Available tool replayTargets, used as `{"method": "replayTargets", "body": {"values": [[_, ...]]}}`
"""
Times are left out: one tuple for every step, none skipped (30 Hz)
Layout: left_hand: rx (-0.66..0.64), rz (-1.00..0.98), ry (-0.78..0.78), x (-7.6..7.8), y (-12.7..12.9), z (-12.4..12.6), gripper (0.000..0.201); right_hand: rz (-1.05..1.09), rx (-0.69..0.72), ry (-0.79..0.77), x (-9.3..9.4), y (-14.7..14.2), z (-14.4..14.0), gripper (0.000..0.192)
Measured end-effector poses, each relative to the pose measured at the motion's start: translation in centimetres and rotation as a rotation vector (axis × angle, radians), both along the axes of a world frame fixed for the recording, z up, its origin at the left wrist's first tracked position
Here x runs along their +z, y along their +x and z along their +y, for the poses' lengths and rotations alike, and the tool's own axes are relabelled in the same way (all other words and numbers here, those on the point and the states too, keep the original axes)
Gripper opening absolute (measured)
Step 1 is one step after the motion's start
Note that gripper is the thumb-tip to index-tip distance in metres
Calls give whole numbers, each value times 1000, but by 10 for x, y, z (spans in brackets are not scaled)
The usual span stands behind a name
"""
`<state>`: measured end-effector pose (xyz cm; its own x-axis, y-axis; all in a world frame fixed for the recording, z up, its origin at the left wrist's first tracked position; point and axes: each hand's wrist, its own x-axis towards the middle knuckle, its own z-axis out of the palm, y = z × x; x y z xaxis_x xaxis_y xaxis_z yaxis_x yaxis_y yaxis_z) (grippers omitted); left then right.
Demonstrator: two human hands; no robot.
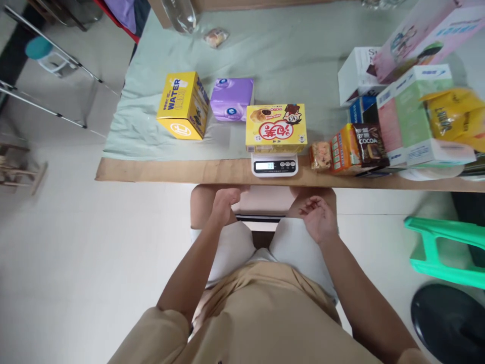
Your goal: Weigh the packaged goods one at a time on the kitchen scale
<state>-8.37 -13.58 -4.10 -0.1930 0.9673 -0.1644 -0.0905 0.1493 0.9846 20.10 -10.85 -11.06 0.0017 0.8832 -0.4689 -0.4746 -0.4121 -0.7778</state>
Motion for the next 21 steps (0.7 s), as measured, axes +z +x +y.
{"method": "replayTargets", "body": {"values": [[12, 11, 10, 3, 1, 3, 44, -20, -1, 28, 5, -1, -1, 29], [40, 23, 23, 6, 2, 7, 42, -34, -3, 56, 12, -3, -2, 30], [85, 41, 36, 9, 3, 13, 39, -50, -2, 91, 21, -6, -1, 31], [141, 66, 47, 11, 3, 20, 35, -71, 2, 141, 30, -10, 2, 31], [198, 99, 53, 13, 2, 29, 30, -104, 14, 205, 41, -16, 7, 29], [247, 138, 52, 16, 2, 39, 26, -154, 29, 279, 52, -22, 14, 26], [276, 175, 39, 18, 1, 50, 24, -225, 42, 358, 62, -29, 24, 22], [279, 202, 18, 22, 1, 61, 26, -314, 51, 427, 72, -37, 36, 19], [254, 217, -4, 26, 1, 72, 31, -413, 46, 475, 80, -44, 49, 18], [217, 223, -18, 31, 1, 82, 38, -511, 34, 497, 86, -52, 64, 21], [174, 226, -20, 36, 2, 91, 43, -596, 26, 503, 90, -58, 77, 27], [126, 229, -8, 42, 4, 98, 46, -660, 28, 506, 92, -64, 90, 35], [77, 234, 15, 48, 6, 104, 48, -695, 49, 511, 93, -68, 101, 42], [35, 245, 43, 52, 8, 108, 48, -703, 86, 523, 92, -72, 110, 48], [2, 256, 69, 56, 10, 112, 49, -692, 132, 540, 90, -75, 116, 51], [-18, 267, 95, 57, 11, 115, 51, -673, 176, 558, 87, -76, 120, 52], [-27, 282, 116, 57, 11, 118, 54, -654, 205, 571, 85, -78, 121, 53], [-28, 304, 134, 56, 12, 122, 58, -643, 216, 579, 84, -79, 121, 54], [-31, 333, 150, 55, 11, 127, 62, -643, 208, 580, 83, -80, 120, 55], [-42, 367, 167, 53, 11, 135, 66, -644, 184, 580, 84, -81, 118, 56], [-59, 405, 188, 52, 11, 144, 68, -640, 154, 580, 85, -83, 118, 56]]}}
